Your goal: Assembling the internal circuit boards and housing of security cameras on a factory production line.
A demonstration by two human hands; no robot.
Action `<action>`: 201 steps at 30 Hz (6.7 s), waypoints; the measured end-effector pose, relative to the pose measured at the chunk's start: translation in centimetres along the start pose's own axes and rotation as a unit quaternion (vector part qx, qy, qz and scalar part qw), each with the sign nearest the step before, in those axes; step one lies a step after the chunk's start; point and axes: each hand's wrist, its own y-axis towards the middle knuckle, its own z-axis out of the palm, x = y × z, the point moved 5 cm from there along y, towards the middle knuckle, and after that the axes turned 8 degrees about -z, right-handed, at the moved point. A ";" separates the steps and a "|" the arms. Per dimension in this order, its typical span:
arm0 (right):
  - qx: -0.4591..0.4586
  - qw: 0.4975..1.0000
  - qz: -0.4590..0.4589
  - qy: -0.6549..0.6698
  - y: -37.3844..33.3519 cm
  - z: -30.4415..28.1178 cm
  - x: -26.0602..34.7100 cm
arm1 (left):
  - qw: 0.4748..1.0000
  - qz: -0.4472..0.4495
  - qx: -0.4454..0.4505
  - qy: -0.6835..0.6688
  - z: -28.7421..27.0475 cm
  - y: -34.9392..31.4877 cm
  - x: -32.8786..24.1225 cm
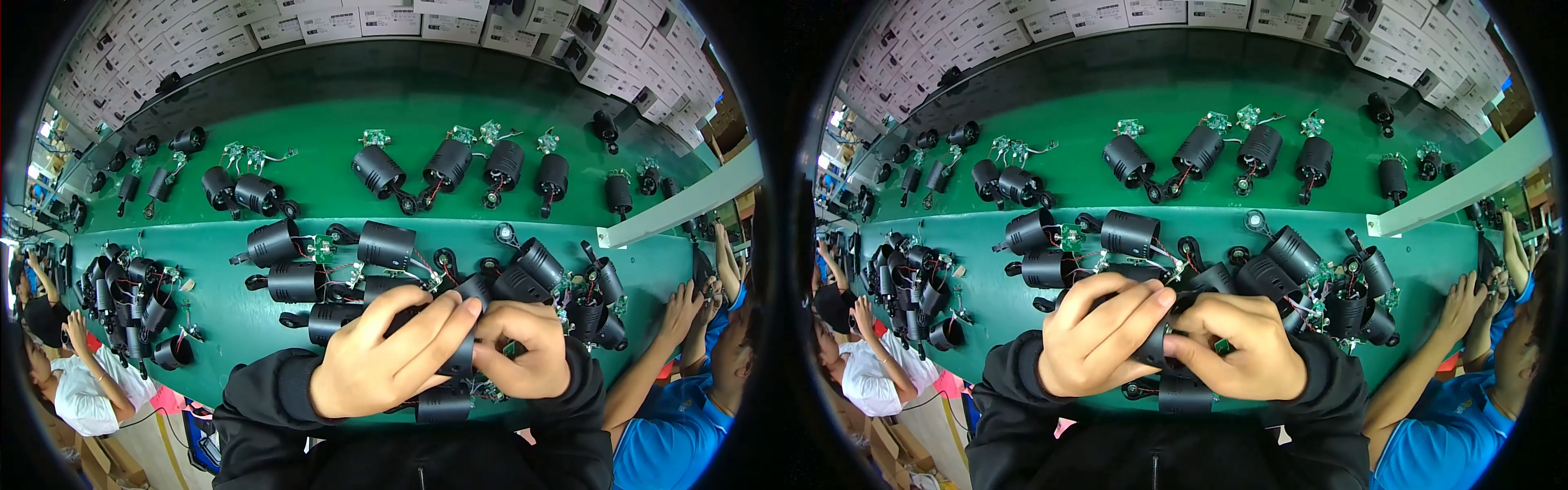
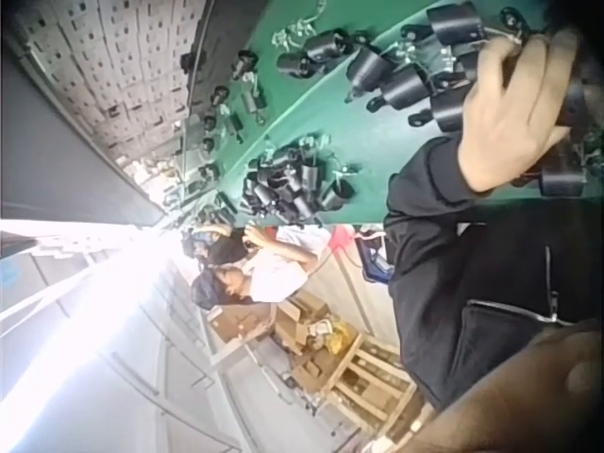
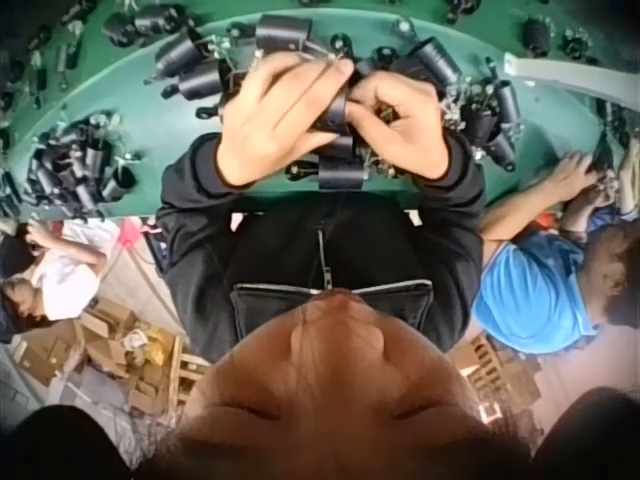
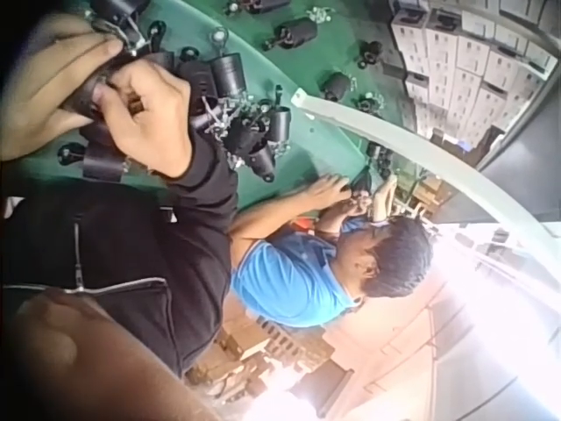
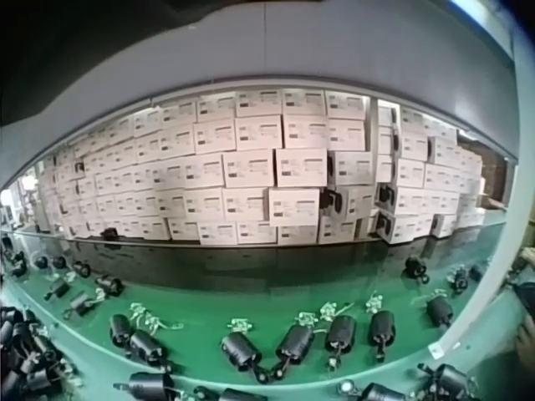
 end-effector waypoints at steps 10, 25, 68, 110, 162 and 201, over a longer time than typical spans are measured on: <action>-0.067 0.993 -0.099 0.021 -0.4 -2.7 2.9 | 0.956 -0.039 -0.086 -0.279 -0.4 1.6 0.2; -0.065 0.981 -0.161 -0.091 -0.7 -3.5 2.9 | 0.969 0.025 -0.115 -0.217 -0.1 0.9 -0.1; -0.071 0.952 -0.262 -0.144 -1.9 0.3 1.8 | 0.962 -0.010 -0.029 -0.271 1.0 -0.5 1.3; -0.066 0.931 -0.239 -0.267 -1.5 0.0 9.8 | 0.989 -0.105 -0.097 0.023 -10.7 7.2 16.0; -0.194 0.962 -0.096 0.166 1.5 -6.7 2.3 | 0.566 -0.212 0.306 -0.735 0.5 4.8 0.0; -0.061 0.985 -0.104 0.120 2.4 -6.4 -2.7 | 0.959 0.012 0.095 -0.268 3.7 4.9 2.3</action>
